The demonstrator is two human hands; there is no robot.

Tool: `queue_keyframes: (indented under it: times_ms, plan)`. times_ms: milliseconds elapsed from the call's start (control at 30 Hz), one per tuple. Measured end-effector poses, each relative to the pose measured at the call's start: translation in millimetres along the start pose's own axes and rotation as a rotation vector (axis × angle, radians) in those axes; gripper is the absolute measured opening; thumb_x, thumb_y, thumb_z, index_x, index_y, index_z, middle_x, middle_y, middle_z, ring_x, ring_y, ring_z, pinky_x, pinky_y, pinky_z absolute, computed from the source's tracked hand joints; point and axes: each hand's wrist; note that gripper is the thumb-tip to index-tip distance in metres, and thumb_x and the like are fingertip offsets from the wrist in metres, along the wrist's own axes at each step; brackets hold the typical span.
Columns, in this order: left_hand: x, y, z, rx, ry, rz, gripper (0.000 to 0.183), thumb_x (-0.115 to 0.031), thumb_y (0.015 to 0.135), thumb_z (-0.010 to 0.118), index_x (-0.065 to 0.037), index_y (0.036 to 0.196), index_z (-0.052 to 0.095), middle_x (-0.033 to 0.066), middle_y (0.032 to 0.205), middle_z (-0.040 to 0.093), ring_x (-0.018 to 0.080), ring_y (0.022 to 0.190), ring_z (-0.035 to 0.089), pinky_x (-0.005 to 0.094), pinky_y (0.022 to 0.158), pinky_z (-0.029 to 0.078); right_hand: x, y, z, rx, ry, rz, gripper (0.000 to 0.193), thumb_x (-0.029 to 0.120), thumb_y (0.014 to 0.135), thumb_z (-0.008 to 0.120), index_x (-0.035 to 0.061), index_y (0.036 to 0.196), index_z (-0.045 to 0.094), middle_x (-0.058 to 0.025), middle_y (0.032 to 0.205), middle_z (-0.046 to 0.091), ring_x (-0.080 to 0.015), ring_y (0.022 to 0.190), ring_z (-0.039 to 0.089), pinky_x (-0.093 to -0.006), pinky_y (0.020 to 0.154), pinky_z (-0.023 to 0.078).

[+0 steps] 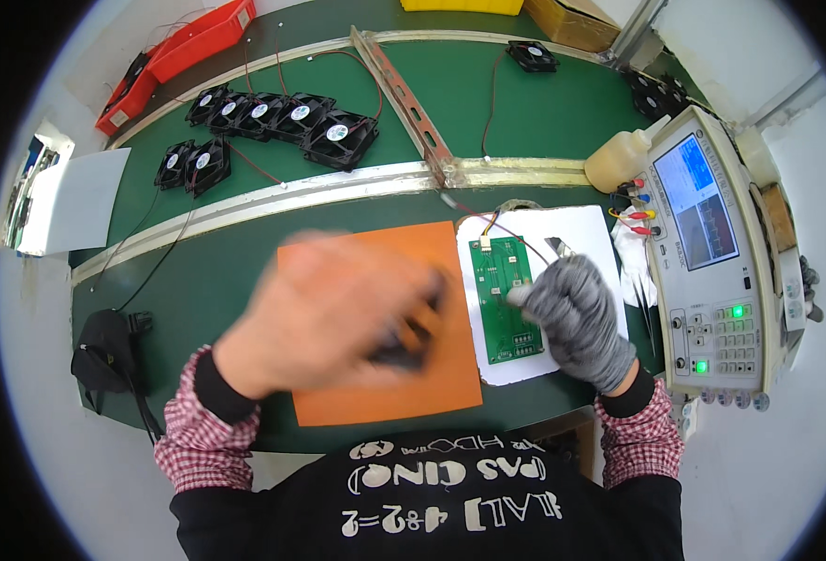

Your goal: The person repeatedly picks up small black cooling fans from a green workbench and connects them to a green circuit board using red and black wires. After each connection, the person places the fan back on the table. The process is repeated for multiple fans throughout the clip.

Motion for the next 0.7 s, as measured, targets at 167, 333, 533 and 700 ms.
queue_keyframes:
  times_ms: [167,333,533,700]
  plan:
    - [37,-18,-18,-0.492,0.412,-0.522,0.083,-0.029,0.062,0.087,-0.001,0.133,0.053,0.0143,0.126,0.056,0.0313,0.114,0.052,0.0419,0.099,0.042,-32,-4,-6,0.043,-0.259,0.287,0.019,0.005,0.074,0.07,0.0072,0.093,0.073,-0.0094,0.085,0.06,-0.0306,0.088,0.059,-0.0417,0.077,0.05]
    - [-3,-21,28,-0.161,-0.03,-0.349,0.09,-0.043,0.061,0.086,0.002,0.132,0.053,0.0156,0.119,0.057,0.0325,0.108,0.053,0.0423,0.095,0.043,-28,-8,19,-0.057,0.496,0.642,0.014,0.007,0.078,0.075,0.0028,0.09,0.072,-0.0122,0.085,0.066,-0.0267,0.082,0.063,-0.0379,0.077,0.05]
    - [-12,-13,60,0.116,-0.377,-0.38,0.096,-0.044,0.059,0.089,-0.001,0.135,0.05,0.0155,0.12,0.054,0.035,0.109,0.05,0.0456,0.095,0.039,-28,-12,30,-0.071,0.318,0.523,0.014,0.004,0.074,0.077,0.0004,0.081,0.066,-0.0102,0.084,0.058,-0.027,0.079,0.06,-0.0378,0.073,0.05]
    - [-14,-21,63,0.08,-0.285,-0.353,0.1,-0.05,0.058,0.088,-0.001,0.136,0.049,0.0149,0.12,0.054,0.0341,0.111,0.05,0.0438,0.095,0.039,-26,-10,26,0.023,0.355,0.575,0.016,0.004,0.071,0.078,0.001,0.081,0.066,-0.011,0.086,0.059,-0.0276,0.082,0.06,-0.0382,0.076,0.05]
Point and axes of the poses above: each hand's wrist, its own y-axis towards the middle knuckle, its own z-axis out of the palm, x = y × z
